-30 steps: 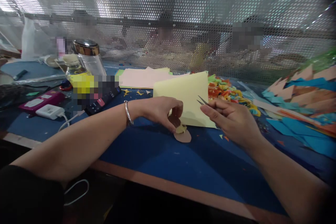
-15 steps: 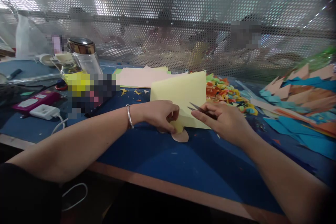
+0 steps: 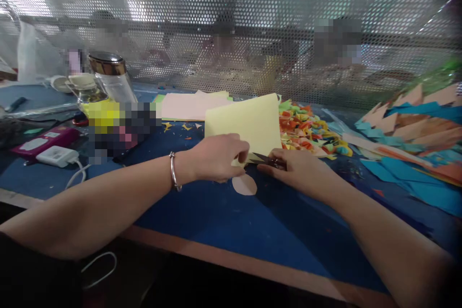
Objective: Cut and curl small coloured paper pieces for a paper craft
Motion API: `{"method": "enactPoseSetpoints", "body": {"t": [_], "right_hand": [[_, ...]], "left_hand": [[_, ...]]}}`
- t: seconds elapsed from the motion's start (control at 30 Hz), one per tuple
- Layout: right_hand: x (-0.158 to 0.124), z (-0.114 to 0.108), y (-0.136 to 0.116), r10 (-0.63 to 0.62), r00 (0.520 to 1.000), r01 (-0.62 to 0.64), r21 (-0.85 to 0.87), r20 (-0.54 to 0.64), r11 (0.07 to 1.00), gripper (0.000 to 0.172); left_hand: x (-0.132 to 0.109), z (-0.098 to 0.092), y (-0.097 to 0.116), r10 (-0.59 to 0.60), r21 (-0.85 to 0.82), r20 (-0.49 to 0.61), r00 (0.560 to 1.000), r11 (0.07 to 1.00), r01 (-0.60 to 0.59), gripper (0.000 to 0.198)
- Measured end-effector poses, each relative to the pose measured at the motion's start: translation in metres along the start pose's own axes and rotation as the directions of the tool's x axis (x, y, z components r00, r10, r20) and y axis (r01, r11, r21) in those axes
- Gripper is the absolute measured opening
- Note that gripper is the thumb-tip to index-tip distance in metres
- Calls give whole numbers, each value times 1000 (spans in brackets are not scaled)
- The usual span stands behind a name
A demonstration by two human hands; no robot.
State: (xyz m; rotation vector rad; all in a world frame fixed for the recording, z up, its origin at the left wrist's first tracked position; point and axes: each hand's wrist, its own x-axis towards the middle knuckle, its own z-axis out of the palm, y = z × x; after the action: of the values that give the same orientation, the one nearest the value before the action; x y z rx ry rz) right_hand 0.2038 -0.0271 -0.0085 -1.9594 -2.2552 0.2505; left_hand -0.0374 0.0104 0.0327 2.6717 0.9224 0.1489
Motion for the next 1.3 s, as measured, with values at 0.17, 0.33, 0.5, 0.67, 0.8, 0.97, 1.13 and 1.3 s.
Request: {"method": "enactPoseSetpoints", "body": {"t": [0.17,0.33,0.5,0.67,0.8,0.97,1.13,1.3], "right_hand": [[0,-2,0,-28,1000,28,-66,3,997,41],[-2,-1,-4,13,1000,-11,-125,10,992,37],[-4,5,-6,3,1000,-7,-181,-22,983,34],[-11,3,-13,10,995,-33,-218,-103,975,30],[-17,-4,-22,52,989,-89,-277,-138,957,28],[-21,-4,-22,-31,961,-57,-306,-276,950,26],[-26,0,-20,-329,773,219,-259,-542,941,24],[-27,-2,-21,-550,623,435,-338,-555,834,19]], "left_hand": [[-2,6,12,34,17,111,993,999,-36,33],[2,7,15,59,-7,143,988,998,-58,31],[2,7,17,45,-121,157,987,992,-26,18],[8,14,0,1,-539,-33,999,842,-19,34],[18,20,-12,-162,-818,-48,986,573,55,37],[18,20,-9,-216,-953,28,976,288,91,30],[17,17,-4,-252,-984,103,962,113,135,34],[17,13,0,-188,-975,197,962,66,213,29]]}}
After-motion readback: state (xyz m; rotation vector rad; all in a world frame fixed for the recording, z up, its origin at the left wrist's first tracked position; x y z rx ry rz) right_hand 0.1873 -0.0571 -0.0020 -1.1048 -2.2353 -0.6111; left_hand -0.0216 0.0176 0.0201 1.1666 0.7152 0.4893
